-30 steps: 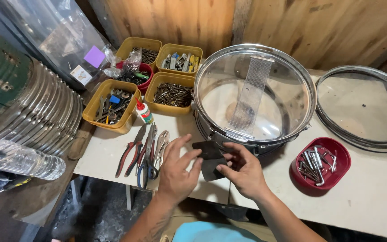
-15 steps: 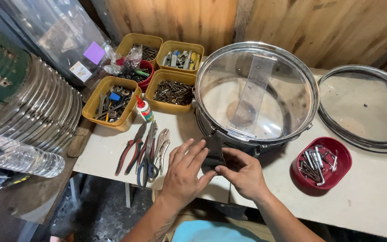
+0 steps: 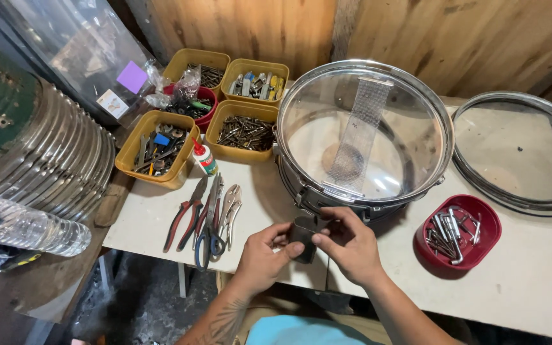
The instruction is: The person secures a mesh screen onto a metal drum shell using a small wrench to tighten the tension rods. They then place a black rubber pad onto the drum's rim and continue to adjust the hardware.
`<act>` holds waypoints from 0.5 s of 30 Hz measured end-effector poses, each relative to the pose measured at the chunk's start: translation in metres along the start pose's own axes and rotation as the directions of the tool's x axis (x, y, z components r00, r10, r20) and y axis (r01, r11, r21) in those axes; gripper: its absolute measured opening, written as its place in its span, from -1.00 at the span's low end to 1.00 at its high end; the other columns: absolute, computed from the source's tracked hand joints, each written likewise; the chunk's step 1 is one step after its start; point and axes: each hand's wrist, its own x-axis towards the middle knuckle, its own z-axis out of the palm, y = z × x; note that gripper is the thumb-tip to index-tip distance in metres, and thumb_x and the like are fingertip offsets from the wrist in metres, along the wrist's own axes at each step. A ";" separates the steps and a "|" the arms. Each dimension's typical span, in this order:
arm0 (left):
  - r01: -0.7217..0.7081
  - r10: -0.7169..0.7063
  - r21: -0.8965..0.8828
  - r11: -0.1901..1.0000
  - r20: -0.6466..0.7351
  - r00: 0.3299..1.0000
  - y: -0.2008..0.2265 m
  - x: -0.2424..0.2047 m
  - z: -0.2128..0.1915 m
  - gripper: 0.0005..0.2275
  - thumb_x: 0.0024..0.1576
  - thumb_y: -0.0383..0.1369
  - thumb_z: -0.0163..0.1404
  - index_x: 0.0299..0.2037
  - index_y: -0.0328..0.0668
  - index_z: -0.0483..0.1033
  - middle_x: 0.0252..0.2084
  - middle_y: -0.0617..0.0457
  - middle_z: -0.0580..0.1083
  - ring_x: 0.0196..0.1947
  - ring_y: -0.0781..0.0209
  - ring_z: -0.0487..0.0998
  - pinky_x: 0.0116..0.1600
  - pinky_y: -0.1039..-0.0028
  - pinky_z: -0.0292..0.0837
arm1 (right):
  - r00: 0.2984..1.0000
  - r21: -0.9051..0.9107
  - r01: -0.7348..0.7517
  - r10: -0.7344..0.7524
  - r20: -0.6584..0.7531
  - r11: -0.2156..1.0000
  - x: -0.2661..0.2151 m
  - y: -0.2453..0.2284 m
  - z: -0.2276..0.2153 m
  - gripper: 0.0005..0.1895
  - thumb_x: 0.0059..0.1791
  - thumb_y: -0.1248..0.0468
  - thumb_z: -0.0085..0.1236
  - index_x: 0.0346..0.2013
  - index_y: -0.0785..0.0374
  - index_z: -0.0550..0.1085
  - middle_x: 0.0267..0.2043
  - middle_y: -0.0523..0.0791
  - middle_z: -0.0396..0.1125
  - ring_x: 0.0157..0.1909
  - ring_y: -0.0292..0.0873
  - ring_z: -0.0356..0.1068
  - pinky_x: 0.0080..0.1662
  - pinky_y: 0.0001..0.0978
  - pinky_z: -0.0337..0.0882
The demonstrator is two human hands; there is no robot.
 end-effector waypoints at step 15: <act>0.120 -0.124 -0.159 0.980 -0.011 0.992 -0.005 -0.005 0.018 -0.71 0.03 -0.38 0.27 -0.08 -0.34 0.62 -0.31 -0.06 0.69 -0.34 0.30 0.67 -0.15 0.53 0.66 | 0.940 0.225 -0.342 0.334 0.074 0.912 -0.005 0.038 0.003 -0.74 -0.17 0.38 0.44 -0.24 0.47 0.66 -0.44 -0.02 0.51 -0.47 -0.19 0.40 -0.38 -0.37 0.49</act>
